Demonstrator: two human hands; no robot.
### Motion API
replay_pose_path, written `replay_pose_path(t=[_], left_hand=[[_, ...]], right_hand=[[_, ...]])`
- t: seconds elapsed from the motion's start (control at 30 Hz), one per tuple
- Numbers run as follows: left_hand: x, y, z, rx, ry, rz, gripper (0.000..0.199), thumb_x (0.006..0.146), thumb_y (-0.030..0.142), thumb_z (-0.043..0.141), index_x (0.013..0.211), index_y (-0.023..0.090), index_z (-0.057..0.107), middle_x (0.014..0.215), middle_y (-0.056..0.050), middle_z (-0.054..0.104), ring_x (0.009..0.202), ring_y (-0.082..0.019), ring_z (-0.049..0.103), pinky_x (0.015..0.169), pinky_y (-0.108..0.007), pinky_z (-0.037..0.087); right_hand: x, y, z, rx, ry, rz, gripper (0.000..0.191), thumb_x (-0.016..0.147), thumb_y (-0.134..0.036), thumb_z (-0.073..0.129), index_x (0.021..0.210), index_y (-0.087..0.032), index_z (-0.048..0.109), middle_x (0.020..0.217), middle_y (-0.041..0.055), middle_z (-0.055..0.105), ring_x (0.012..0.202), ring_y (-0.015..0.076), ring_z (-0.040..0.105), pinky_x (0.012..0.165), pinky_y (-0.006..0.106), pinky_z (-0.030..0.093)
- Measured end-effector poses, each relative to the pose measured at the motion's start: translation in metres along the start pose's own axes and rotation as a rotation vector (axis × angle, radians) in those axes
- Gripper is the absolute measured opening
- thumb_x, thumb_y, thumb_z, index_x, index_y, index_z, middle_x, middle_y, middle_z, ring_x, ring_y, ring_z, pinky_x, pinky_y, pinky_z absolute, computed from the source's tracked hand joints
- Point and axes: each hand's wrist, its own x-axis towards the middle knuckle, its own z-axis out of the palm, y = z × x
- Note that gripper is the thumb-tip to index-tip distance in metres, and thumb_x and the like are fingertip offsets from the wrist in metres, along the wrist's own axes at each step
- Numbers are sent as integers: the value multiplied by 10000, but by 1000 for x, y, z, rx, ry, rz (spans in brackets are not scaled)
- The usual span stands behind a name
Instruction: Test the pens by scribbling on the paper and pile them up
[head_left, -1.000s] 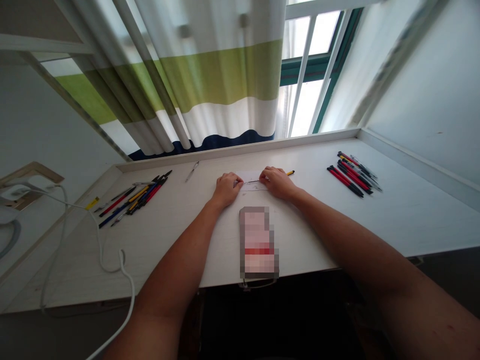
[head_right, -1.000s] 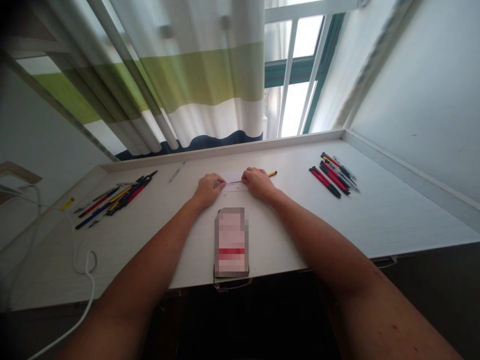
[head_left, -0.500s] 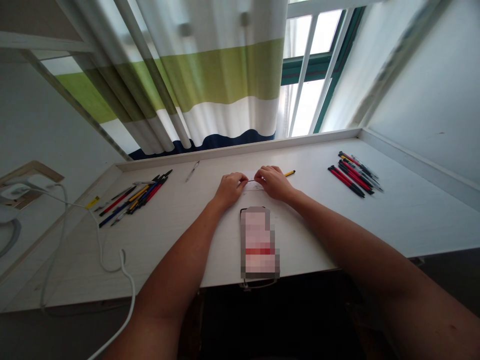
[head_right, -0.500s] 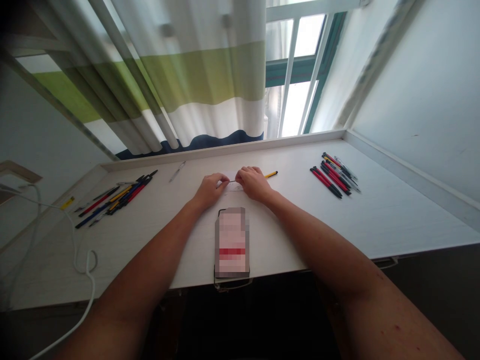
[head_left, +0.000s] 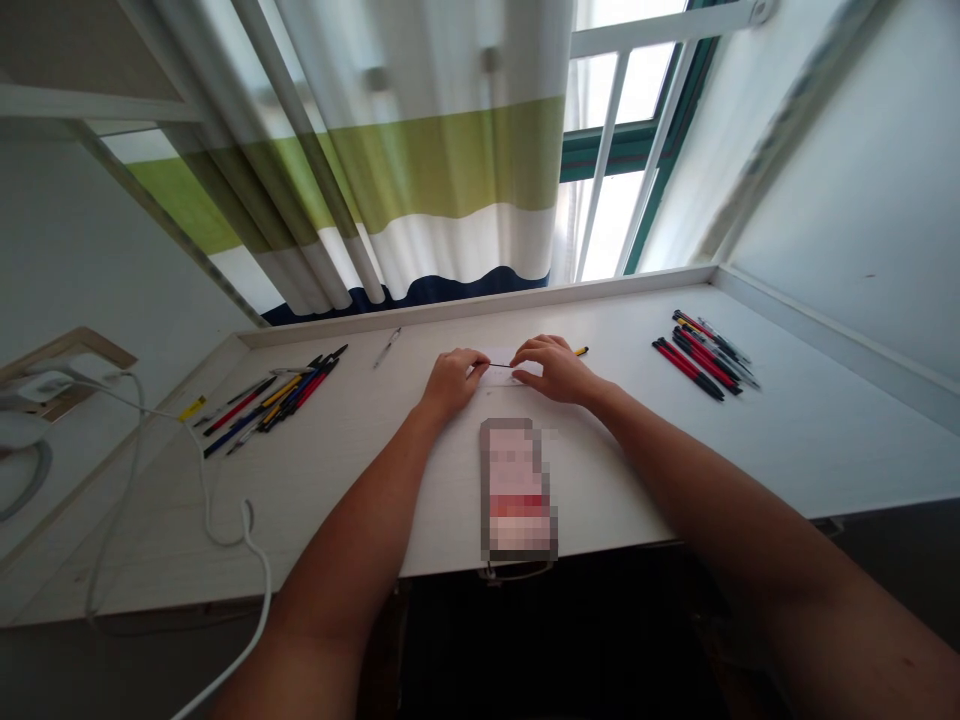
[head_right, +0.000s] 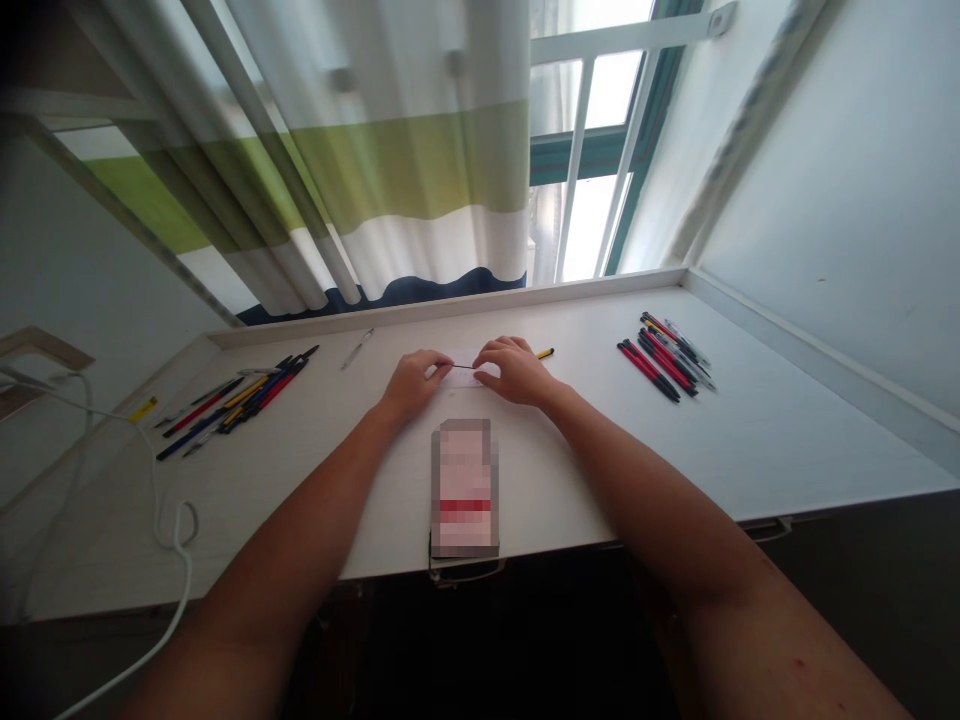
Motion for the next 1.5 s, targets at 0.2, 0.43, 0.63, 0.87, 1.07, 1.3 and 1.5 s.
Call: replay_pose_path(t=[0.2,0.43,0.63,0.87,1.07,1.3,1.5], left_hand=[[-1,-8,-7,34,58,-61,158,962,192,632,1023,214,776,1054,-72,804,1033,-264,717,1023,-440,492],[-3,-13,-7,-68,98,-105,154,968,204,616,1021,226,759,935,-38,804,955,-232,727,977,-392,527],[-2,-9,-5,-63,53,-71,119,951,200,644,991,224,753,973,-45,803,958,-235,721,974,-388,527],[-3,-2,-2,-119,37,-71,124,955,181,612,1013,216,716,927,-39,800,946,-222,725,947,-378,541],[-5,-1,-3,-144,28,-98,121,957,189,601,991,221,713,934,-39,801,937,-221,732,956,-388,547],[-6,2,-2,-152,16,-100,141,957,189,589,997,215,722,939,-46,799,949,-223,733,923,-370,563],[-6,4,-3,-156,1,-90,127,948,191,609,991,209,727,925,-42,798,926,-219,734,956,-379,555]], right_hand=[[4,-20,3,-74,103,-68,201,994,-303,611,1115,-236,757,1147,107,733,1122,308,608,1083,524,390],[6,-33,22,-23,-100,-155,154,968,-324,688,1034,-250,806,1138,96,743,1151,306,587,1086,517,374],[8,-26,22,21,-132,-88,162,990,-269,634,932,-228,780,1040,89,755,1073,276,628,1046,469,389],[3,5,-1,49,58,102,182,993,-306,590,967,-208,740,958,84,759,883,244,671,907,428,475],[-12,38,-26,124,27,237,182,934,-250,617,1008,-237,783,956,65,773,835,235,687,830,423,550],[-13,39,-28,129,-42,236,147,885,-212,665,926,-230,805,982,73,766,880,242,696,865,437,573],[-14,43,-23,129,-71,258,112,872,-226,697,910,-229,803,990,70,759,896,235,694,868,429,575]])
